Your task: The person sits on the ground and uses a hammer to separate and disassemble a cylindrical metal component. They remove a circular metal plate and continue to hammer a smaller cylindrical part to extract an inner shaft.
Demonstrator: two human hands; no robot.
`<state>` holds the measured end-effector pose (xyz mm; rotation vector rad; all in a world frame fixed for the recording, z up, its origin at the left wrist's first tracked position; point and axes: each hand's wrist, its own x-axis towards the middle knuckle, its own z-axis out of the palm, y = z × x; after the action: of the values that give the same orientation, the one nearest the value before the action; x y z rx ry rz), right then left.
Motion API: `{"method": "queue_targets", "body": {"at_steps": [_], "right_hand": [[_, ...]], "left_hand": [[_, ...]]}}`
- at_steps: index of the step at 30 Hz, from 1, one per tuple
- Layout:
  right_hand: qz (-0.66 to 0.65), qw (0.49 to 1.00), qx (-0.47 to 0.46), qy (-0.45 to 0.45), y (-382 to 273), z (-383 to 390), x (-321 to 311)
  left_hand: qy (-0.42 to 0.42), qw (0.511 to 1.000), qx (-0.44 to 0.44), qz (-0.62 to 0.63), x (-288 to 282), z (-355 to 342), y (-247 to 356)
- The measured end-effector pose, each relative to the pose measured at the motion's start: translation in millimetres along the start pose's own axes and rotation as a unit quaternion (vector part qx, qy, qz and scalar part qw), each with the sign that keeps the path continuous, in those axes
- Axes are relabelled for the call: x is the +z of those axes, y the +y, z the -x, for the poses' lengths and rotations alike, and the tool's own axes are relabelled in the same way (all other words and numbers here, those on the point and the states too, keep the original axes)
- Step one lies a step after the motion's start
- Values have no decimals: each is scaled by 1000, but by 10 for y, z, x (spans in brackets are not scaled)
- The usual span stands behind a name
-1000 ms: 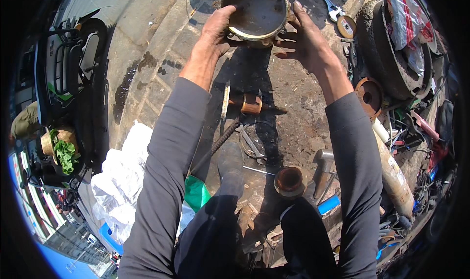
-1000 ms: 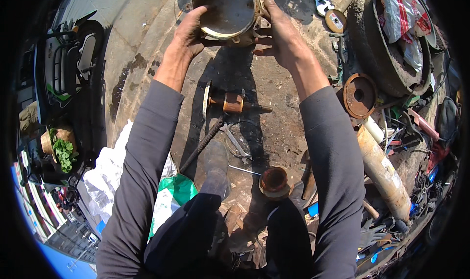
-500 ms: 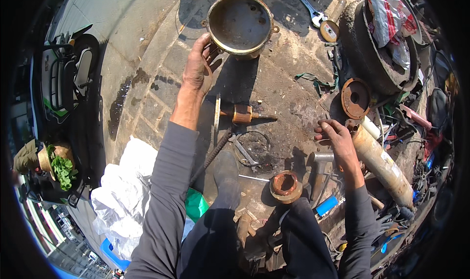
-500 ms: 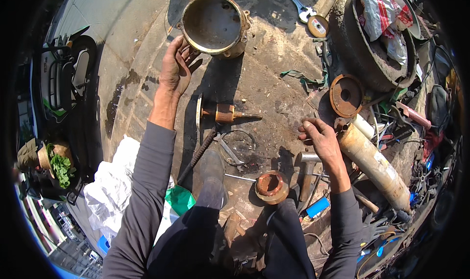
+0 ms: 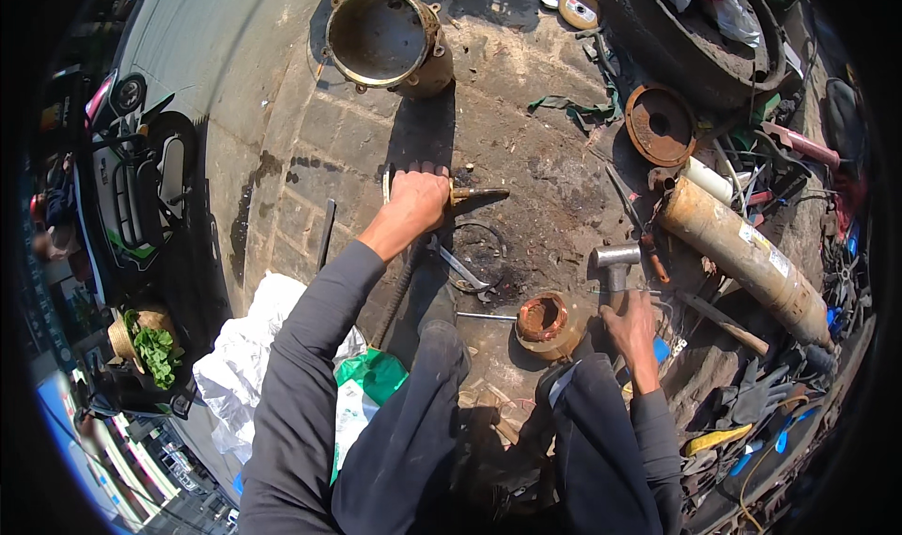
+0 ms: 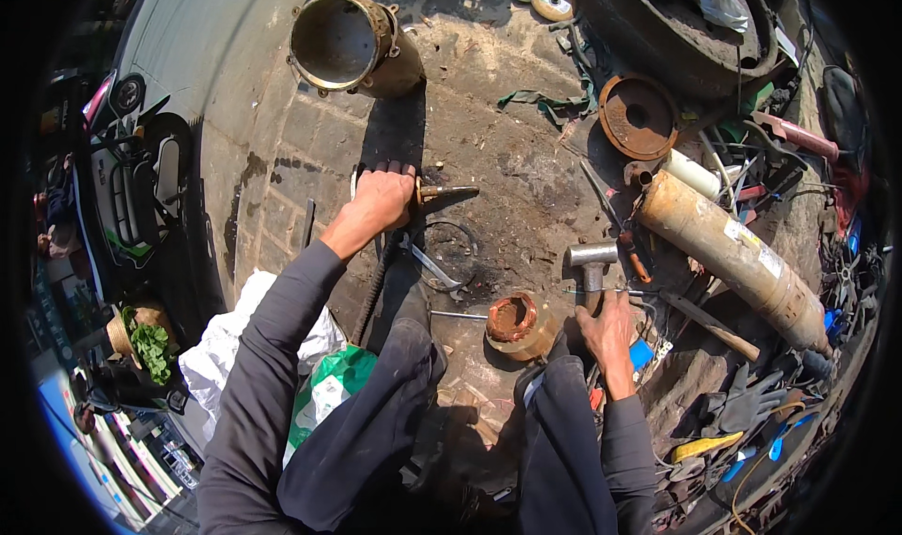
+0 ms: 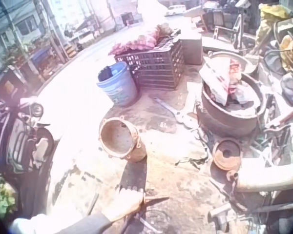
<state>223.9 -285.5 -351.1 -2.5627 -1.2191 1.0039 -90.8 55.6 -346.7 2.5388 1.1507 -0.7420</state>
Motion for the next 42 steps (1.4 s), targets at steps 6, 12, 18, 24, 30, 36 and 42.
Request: {"method": "queue_targets", "body": {"at_steps": [6,12,18,24,30,36,42], "right_hand": [[-24,999,34,-35,41,-162,-42],[-503,797,216,-255,42,-258,-233],[-569,739,262,-249,-154,-251,-380],[-398,880,149,-213,-707,6,-747],[-336,926,-68,-158,-1328,237,-990],[-178,951,-225,-114,-1668,71,-1042],[-174,950,-258,-19,-1854,174,-1181]], "left_hand": [[72,996,44,-12,186,42,-102],[25,925,-21,378,-268,357,-153],[70,608,-22,790,-373,736,124],[99,468,-15,878,-236,710,433],[107,421,-5,900,-180,594,636],[115,426,-12,898,-136,611,759],[133,445,-24,885,-141,599,765]]}}
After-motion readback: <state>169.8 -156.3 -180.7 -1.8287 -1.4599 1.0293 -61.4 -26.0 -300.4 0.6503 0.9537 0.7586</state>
